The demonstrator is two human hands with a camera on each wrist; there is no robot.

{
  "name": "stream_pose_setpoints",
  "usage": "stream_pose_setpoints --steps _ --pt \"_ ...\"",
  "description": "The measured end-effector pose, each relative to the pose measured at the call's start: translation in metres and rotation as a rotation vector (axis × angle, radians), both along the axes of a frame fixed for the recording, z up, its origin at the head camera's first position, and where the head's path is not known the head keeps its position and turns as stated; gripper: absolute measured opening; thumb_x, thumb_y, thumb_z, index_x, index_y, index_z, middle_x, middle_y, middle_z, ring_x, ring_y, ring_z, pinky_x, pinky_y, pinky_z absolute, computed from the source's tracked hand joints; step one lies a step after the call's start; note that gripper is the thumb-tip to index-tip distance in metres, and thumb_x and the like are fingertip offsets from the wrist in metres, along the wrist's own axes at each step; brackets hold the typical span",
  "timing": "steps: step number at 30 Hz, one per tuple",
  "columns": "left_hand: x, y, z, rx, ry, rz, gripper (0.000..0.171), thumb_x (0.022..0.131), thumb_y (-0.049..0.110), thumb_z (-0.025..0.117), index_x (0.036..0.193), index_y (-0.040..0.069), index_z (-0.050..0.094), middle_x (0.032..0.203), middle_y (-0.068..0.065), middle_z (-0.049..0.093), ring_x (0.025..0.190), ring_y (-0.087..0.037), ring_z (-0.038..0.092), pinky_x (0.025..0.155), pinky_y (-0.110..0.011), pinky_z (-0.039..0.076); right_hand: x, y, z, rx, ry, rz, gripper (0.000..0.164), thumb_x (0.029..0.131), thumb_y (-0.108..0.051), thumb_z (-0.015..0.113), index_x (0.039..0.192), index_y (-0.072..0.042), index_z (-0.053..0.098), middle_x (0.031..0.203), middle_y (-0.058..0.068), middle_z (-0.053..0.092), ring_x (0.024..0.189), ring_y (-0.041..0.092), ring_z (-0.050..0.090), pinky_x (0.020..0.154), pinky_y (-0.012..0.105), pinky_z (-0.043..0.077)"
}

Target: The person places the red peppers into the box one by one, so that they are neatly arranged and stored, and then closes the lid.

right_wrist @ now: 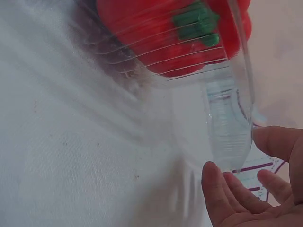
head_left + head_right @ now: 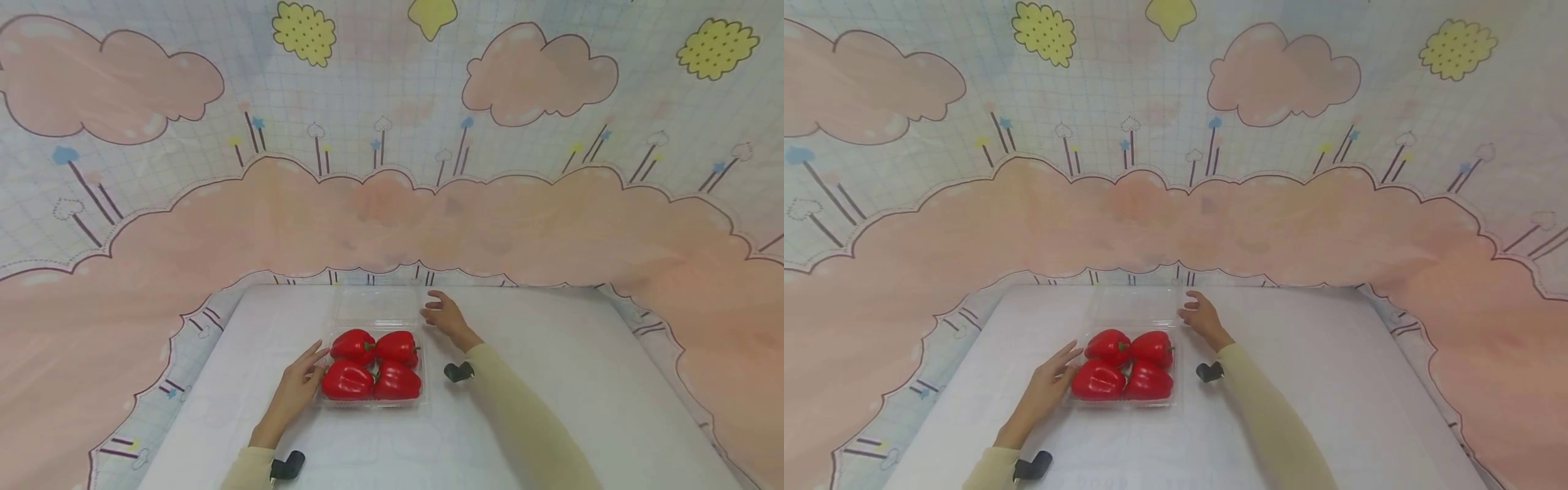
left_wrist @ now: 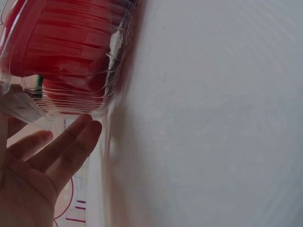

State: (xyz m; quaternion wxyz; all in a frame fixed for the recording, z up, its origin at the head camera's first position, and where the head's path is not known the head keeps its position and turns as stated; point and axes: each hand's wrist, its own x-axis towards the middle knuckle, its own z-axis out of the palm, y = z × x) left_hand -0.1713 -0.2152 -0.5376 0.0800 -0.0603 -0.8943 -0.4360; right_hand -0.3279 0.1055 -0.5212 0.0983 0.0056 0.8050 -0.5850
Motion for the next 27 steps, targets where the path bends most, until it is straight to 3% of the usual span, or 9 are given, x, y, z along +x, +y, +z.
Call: stream_pose_setpoints --steps 4,12,27 --pt "0.0 0.001 0.0 -0.001 -0.009 0.002 0.039 0.096 0.005 0.055 0.135 0.006 0.059 0.154 -0.014 0.043 0.109 -0.033 0.069 0.089 -0.037 0.059 -0.002 -0.003 -0.002 0.004 -0.028 0.001 0.058 0.092 -0.01 0.064 0.145 -0.008 0.041 0.135 0.024 0.058 0.111 0.034 0.066 0.092 0.039 0.059" --pt "0.002 0.001 0.001 0.001 -0.018 0.01 0.039 0.096 0.005 0.055 0.135 0.007 0.059 0.154 -0.013 0.043 0.109 -0.033 0.069 0.088 -0.037 0.06 -0.001 -0.007 0.0 -0.021 0.002 -0.008 0.057 0.091 -0.005 0.063 0.145 -0.005 0.044 0.133 0.022 0.061 0.109 0.032 0.067 0.093 0.038 0.058" --pt "0.002 0.002 -0.001 0.002 -0.009 0.01 0.04 0.096 0.004 0.055 0.135 0.008 0.059 0.153 -0.013 0.045 0.108 -0.033 0.069 0.088 -0.037 0.06 0.005 -0.004 0.009 -0.072 -0.011 -0.043 0.061 0.088 -0.005 0.061 0.147 -0.004 0.043 0.133 0.021 0.06 0.114 0.033 0.063 0.104 0.044 0.052"
